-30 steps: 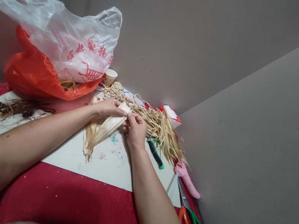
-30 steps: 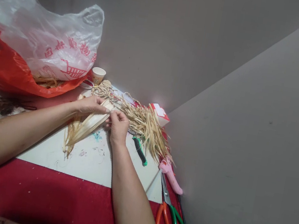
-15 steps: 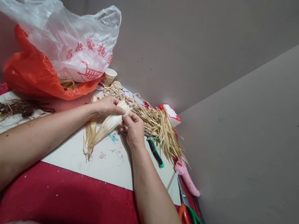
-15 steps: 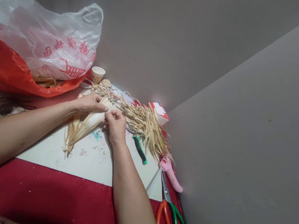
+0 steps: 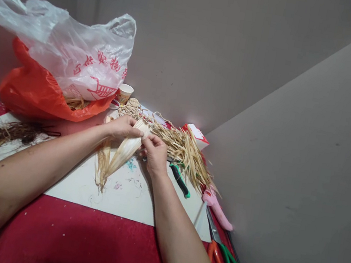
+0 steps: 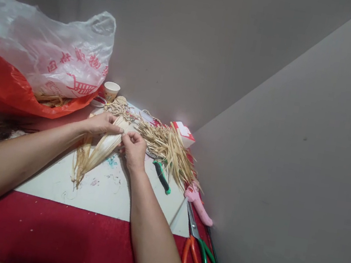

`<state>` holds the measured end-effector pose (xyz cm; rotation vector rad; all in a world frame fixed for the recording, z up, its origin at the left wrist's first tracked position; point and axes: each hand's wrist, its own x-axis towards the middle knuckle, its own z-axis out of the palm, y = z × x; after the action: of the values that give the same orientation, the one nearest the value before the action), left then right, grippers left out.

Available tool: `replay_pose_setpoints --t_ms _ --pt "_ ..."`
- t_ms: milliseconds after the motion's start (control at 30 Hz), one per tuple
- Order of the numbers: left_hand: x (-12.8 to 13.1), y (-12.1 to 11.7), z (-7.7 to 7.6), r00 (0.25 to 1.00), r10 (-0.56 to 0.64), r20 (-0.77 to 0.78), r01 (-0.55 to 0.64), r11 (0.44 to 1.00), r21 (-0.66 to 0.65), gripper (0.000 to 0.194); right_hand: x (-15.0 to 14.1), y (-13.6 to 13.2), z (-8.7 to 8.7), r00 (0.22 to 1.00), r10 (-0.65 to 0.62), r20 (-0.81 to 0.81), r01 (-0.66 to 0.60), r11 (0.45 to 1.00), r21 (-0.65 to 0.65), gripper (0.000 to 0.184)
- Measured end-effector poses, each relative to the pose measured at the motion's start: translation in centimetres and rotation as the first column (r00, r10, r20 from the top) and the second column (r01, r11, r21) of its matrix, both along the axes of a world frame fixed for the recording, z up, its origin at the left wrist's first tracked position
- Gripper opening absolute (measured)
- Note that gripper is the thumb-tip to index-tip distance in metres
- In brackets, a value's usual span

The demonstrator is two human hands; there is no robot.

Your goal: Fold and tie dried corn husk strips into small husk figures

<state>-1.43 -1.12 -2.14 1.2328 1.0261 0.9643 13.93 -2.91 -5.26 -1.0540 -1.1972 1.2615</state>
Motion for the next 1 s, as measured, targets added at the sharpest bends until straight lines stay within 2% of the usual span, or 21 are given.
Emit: replay_pose_setpoints --t_ms 133,267,500,600,700,767,833,933,1000 --pt "0.0 0.0 -0.2 1.000 -0.002 0.004 0.002 1.000 0.029 0.012 -0.1 -0.2 0.1 0.999 0.039 0.010 -0.039 0.999 -0.034 0.025" --pt "0.1 -0.2 0.0 0.999 -0.050 0.002 0.050 0.997 0.054 0.011 0.0 -0.3 0.0 0.998 0.041 0.044 -0.041 0.999 -0.011 0.023" --pt "-0.4 0.1 -0.2 0.993 -0.075 -0.095 0.083 0.993 0.080 0.014 0.1 -0.3 0.0 0.995 0.043 0.086 -0.042 0.999 -0.010 0.020" --pt "-0.6 0.6 -1.0 0.987 -0.119 -0.104 0.132 0.984 0.120 0.018 -0.2 -0.4 -0.1 0.979 -0.007 0.201 -0.007 0.998 0.068 0.018" --pt "-0.7 0.8 -1.7 0.988 -0.119 -0.101 0.134 0.978 0.157 0.021 -0.4 -0.4 -0.3 0.934 -0.127 0.333 0.050 0.972 0.229 0.016" --pt "-0.6 0.8 -1.6 0.990 -0.128 -0.068 0.136 0.982 0.132 0.022 -0.4 -0.2 -0.5 0.905 -0.200 0.375 0.081 0.947 0.310 0.016" --pt "-0.5 0.5 -1.0 0.986 -0.168 0.017 0.166 0.982 0.086 0.024 -0.2 0.1 -0.6 0.889 -0.252 0.383 0.120 0.934 0.336 0.016" --pt "-0.4 0.1 0.1 0.973 -0.187 0.136 0.182 0.982 0.047 0.030 0.4 0.5 -0.4 0.912 -0.245 0.330 0.180 0.960 0.214 0.012" --pt "-0.4 0.0 0.5 0.972 -0.149 0.181 0.147 0.989 0.027 0.031 0.7 0.6 -0.1 0.954 -0.209 0.216 0.195 0.977 0.085 0.010"
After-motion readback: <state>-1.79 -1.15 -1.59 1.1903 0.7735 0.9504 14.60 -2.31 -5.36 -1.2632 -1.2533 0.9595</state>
